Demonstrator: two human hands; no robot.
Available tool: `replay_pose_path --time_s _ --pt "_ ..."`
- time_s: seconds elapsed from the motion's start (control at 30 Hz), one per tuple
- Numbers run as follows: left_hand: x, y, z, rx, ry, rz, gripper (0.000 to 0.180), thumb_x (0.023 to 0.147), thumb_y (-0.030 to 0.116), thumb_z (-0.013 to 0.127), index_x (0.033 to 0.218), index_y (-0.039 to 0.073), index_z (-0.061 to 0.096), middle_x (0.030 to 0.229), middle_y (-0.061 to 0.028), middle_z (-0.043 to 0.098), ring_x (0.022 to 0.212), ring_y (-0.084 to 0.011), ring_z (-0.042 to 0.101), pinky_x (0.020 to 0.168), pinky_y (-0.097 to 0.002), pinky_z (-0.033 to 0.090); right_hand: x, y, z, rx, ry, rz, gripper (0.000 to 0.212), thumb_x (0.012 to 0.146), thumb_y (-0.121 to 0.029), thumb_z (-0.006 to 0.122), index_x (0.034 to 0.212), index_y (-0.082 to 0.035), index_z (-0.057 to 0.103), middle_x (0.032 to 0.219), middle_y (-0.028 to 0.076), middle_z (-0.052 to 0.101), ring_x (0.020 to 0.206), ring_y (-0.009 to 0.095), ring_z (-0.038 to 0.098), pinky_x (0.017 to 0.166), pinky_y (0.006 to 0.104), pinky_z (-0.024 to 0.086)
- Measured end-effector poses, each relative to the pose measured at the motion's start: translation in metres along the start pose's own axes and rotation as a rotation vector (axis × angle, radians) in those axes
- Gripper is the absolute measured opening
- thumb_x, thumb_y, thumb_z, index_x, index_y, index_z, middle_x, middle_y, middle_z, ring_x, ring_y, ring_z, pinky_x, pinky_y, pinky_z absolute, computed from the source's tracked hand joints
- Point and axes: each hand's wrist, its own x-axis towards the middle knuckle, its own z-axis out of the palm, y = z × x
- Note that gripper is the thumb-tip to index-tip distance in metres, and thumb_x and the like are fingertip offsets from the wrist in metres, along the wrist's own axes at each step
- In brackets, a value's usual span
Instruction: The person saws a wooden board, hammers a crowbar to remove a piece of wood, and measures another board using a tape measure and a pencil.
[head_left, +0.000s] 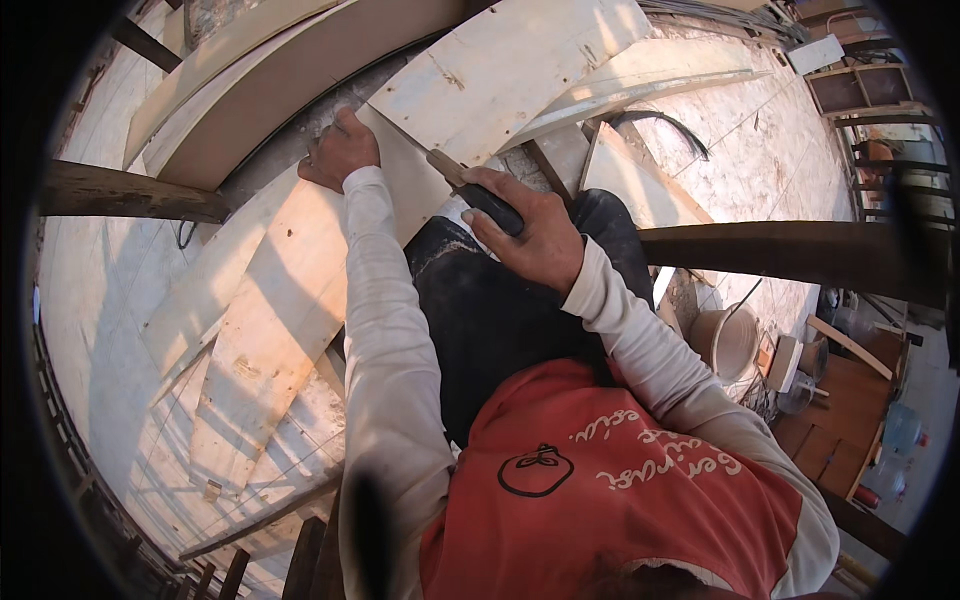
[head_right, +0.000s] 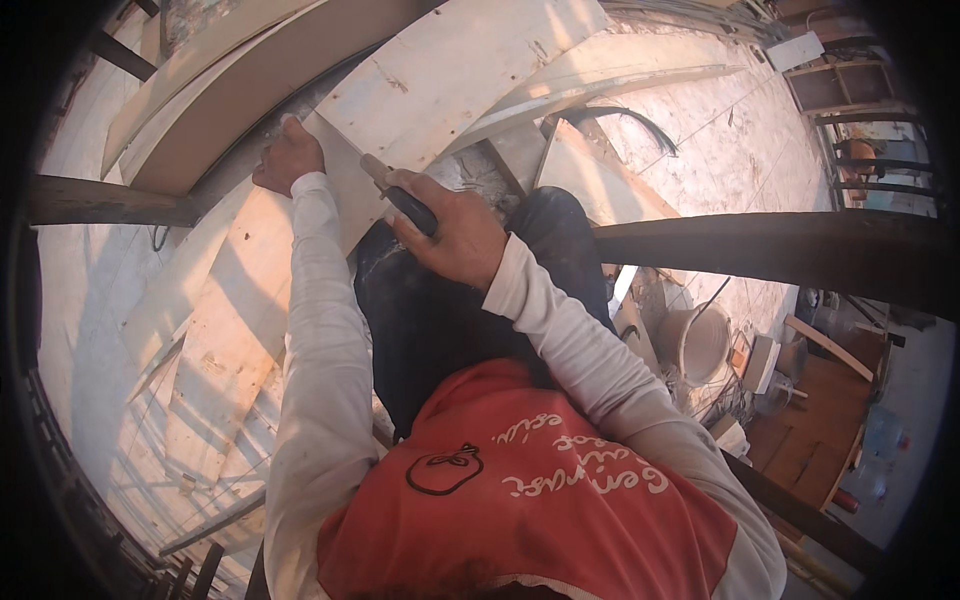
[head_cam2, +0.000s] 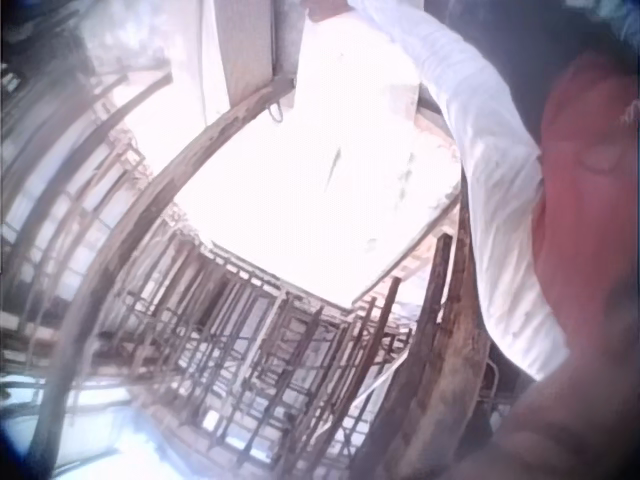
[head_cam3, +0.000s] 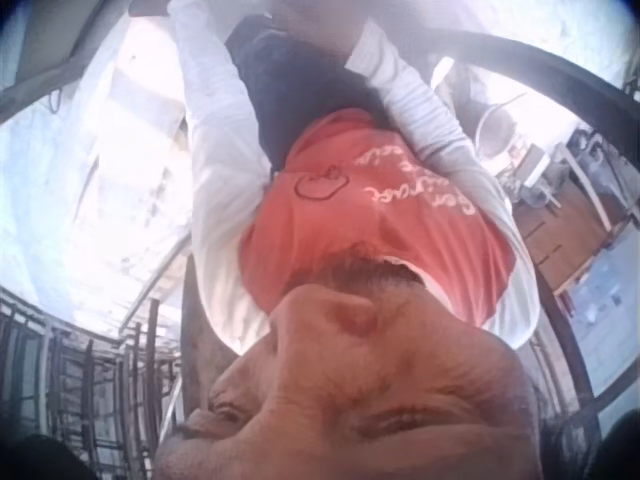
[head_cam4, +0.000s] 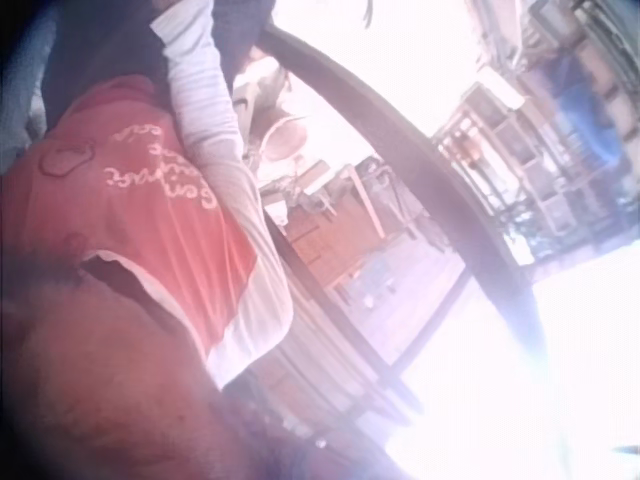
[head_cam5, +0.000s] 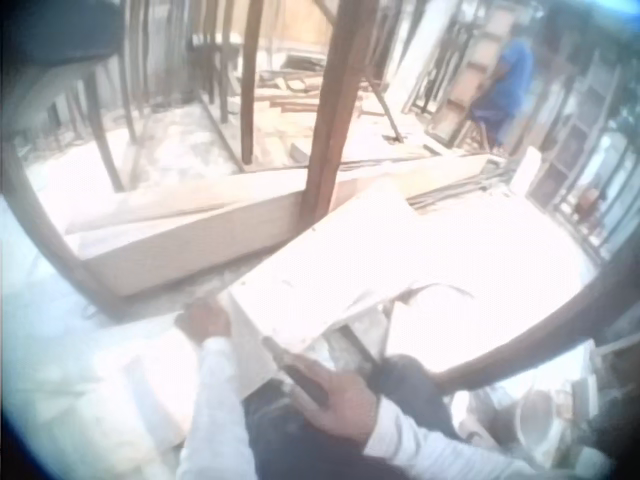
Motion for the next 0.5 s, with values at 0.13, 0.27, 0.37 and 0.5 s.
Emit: replay_pose_path --time_s 0.13,0.27,0.37,0.5 --pt "0.006 -0.026 0.004 0.049 0.054 -0.007 0.065 0.102 0.047 0.025 0.101 0.01 0.079 0.104 -0.0132 0.076 0.114 -0.0247 0.062 0.105 -0.0451 0.028 -0.078 -0.036 -0.053 0.091 -0.1 0.181 0.045 0.091 -0.01 0.07 0.135 -0.006 0.057 0.104 0.019 0.074 0.083 0.026 0.075 0.075 0.0329 0.056" --pt "-0.008 -0.009 0.0 -0.004 0.043 -0.016 0.065 0.102 0.047 0.025 0.101 0.011 0.079 0.104 -0.0126 0.076 0.112 -0.025 0.063 0.105 -0.0457 0.029 -0.17 -0.059 -0.114 -0.013 -0.12 0.139 0.05 0.086 0.003 0.07 0.134 -0.002 0.056 0.113 0.018 0.073 0.095 0.025 0.075 0.081 0.0303 0.058" --pt "-0.007 -0.005 -0.001 0.038 0.075 -0.012 0.066 0.102 0.046 0.024 0.1 0.009 0.079 0.103 -0.0123 0.076 0.111 -0.0256 0.064 0.105 -0.0458 0.029 -0.103 -0.015 -0.05 -0.015 -0.02 0.011 0.049 0.088 -0.007 0.073 0.135 -0.006 0.057 0.112 0.019 0.072 0.094 0.032 0.074 0.08 0.0345 0.058" --pt "0.005 -0.008 0.001 -0.015 0.124 0.012 0.067 0.101 0.046 0.024 0.095 0.007 0.079 0.102 -0.0137 0.076 0.11 -0.0266 0.064 0.104 -0.0444 0.03 -0.021 -0.003 -0.013 0.058 -0.056 0.056 0.047 0.091 -0.015 0.07 0.136 -0.01 0.056 0.108 0.02 0.072 0.091 0.032 0.073 0.078 0.0359 0.056"
